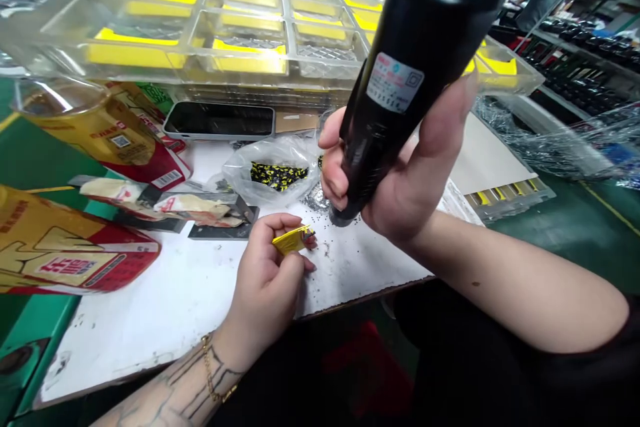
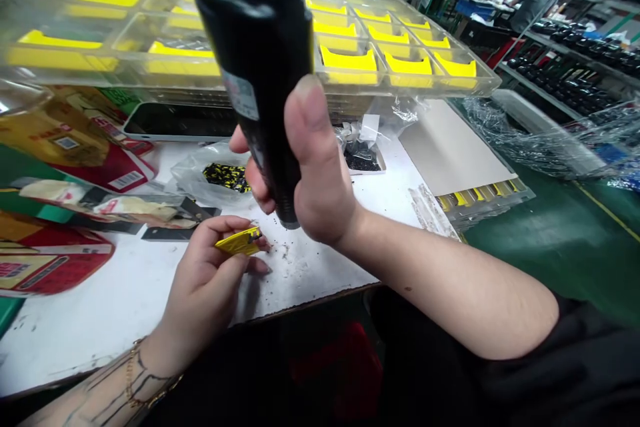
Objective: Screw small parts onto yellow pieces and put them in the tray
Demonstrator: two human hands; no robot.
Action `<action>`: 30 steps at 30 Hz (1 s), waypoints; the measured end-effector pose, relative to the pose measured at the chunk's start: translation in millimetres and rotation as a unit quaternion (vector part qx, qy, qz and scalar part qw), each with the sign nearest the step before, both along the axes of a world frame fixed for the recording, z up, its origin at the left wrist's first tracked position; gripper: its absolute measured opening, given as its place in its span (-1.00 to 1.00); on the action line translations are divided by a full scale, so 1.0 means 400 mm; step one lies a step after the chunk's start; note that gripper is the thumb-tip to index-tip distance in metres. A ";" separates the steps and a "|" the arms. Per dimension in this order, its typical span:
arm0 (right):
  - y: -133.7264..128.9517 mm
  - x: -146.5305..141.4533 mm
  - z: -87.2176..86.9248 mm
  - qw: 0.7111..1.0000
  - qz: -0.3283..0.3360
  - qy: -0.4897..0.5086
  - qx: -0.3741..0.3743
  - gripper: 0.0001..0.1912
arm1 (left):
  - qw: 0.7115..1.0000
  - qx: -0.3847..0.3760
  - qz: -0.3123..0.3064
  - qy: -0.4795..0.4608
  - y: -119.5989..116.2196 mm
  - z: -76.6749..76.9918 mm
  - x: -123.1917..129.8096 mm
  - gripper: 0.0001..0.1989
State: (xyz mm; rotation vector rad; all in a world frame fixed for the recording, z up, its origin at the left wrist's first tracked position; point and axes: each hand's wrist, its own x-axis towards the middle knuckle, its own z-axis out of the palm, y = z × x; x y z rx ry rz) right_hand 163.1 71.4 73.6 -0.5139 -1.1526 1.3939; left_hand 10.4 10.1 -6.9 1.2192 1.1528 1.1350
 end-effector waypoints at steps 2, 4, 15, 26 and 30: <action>-0.001 -0.010 -0.002 1.000 -0.017 -0.011 -0.010 -0.21 | 1.000 0.003 -0.006 0.006 -0.001 -0.002 -0.002 -0.69; 0.002 -0.013 -0.006 0.999 -0.029 -0.034 -0.020 -0.18 | 1.000 0.005 -0.013 0.009 -0.002 -0.004 -0.003 -0.69; 0.035 -0.033 -0.052 0.999 -0.019 -0.027 -0.007 -0.30 | 0.997 -0.010 -0.029 -0.073 -0.001 -0.010 -0.010 -0.76; -0.071 0.004 0.092 0.999 -0.013 -0.005 -0.029 -0.24 | 0.999 0.015 -0.038 -0.003 -0.005 0.003 0.004 -0.56; -0.098 -0.018 0.115 0.996 -0.046 -0.047 -0.058 -0.41 | 0.999 0.012 -0.044 0.012 -0.007 0.002 0.002 -0.51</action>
